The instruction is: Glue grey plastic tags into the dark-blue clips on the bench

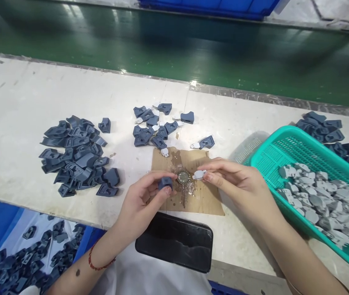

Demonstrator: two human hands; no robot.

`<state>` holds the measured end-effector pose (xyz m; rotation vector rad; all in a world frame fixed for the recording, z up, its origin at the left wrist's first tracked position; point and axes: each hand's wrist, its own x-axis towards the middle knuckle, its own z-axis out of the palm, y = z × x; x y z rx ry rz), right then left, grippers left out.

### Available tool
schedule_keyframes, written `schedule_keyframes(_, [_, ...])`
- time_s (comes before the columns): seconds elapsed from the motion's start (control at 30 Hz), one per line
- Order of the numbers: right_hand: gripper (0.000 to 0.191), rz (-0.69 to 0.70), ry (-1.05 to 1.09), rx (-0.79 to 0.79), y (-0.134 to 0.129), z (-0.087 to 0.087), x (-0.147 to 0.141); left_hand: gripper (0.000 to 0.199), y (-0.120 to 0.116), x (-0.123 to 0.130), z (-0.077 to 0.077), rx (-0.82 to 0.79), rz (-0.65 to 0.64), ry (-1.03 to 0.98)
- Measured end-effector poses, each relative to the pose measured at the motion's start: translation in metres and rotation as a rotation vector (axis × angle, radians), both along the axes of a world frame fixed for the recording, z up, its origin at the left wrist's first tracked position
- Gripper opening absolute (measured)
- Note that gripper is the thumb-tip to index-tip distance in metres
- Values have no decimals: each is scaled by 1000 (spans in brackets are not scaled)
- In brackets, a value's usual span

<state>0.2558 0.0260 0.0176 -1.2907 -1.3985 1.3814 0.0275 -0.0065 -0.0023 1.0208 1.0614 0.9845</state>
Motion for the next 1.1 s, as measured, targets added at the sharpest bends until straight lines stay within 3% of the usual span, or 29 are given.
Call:
schedule_keyframes(0.33, [12,14,-12,-22,1,-9,-4,16,-3,-3,1,74,36,84])
schedule_keyframes(0.53, [9,115,-389,361,-5,-11,-5,22,-1,-2,2,51,43,-79])
schedule_keyframes(0.67, [16,194,-469,576,-7,-14,-7,15,0,-1,3,19,42,-80])
schedule_keyframes(1.1, [15,226,-595,700,-8,-18,-8,9,1,-2,0,-22,-8,-87])
